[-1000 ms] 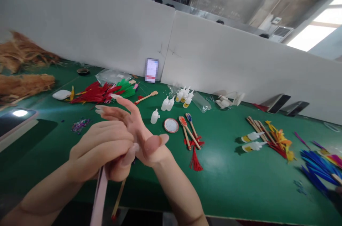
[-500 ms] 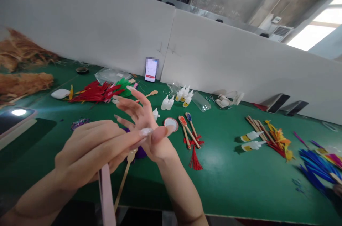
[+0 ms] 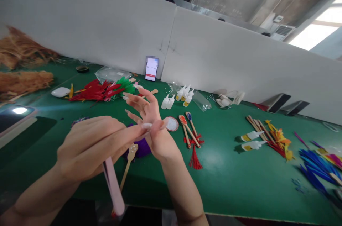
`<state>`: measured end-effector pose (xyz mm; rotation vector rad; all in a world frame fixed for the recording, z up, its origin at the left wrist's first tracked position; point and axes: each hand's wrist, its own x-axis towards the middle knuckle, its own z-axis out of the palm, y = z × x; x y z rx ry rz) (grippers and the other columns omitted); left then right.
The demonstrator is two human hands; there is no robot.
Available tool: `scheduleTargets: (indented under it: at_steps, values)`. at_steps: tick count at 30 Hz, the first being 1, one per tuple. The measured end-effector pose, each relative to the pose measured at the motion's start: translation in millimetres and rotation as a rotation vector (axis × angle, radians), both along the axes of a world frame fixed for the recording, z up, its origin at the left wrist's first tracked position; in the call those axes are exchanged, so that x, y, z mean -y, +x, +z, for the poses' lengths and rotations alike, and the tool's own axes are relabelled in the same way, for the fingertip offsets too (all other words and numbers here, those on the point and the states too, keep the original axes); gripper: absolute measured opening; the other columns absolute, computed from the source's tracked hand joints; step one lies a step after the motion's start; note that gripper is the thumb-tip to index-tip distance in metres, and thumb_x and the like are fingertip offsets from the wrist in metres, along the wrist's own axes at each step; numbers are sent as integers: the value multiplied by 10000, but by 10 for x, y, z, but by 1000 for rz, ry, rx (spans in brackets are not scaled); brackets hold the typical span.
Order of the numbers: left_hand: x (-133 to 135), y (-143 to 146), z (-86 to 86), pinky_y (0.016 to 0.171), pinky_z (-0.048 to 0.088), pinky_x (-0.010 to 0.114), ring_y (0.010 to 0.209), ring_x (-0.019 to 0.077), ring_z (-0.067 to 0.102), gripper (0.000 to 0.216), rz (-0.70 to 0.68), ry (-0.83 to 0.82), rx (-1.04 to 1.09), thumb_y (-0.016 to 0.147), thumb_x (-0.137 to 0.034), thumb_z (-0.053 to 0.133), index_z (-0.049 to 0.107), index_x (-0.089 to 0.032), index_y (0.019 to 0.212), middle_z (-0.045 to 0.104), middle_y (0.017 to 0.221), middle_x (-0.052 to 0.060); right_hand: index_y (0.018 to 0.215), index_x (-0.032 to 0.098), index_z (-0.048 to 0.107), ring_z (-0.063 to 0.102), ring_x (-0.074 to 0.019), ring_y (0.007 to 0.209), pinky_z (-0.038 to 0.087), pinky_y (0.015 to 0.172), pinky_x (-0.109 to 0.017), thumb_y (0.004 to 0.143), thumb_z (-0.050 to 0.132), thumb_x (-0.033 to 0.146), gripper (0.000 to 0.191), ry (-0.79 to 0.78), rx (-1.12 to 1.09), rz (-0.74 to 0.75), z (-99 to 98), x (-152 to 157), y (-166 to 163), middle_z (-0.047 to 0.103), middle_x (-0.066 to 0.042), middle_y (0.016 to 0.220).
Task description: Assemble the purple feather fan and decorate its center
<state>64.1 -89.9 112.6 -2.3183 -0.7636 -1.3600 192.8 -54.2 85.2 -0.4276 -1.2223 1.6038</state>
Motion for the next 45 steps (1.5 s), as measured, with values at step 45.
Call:
scheduleTargets:
  at_steps: [45]
  values:
    - [-184,-829,-262,581,420,208,621,101,571,154,461,-281,92,879,-227,530,654,-165,946,684,812,32,1140,312,577,574,-201,1131,456,999,-408,805,579,588,435,-101,66,-55,-107,-115,-44,628,-30,1160]
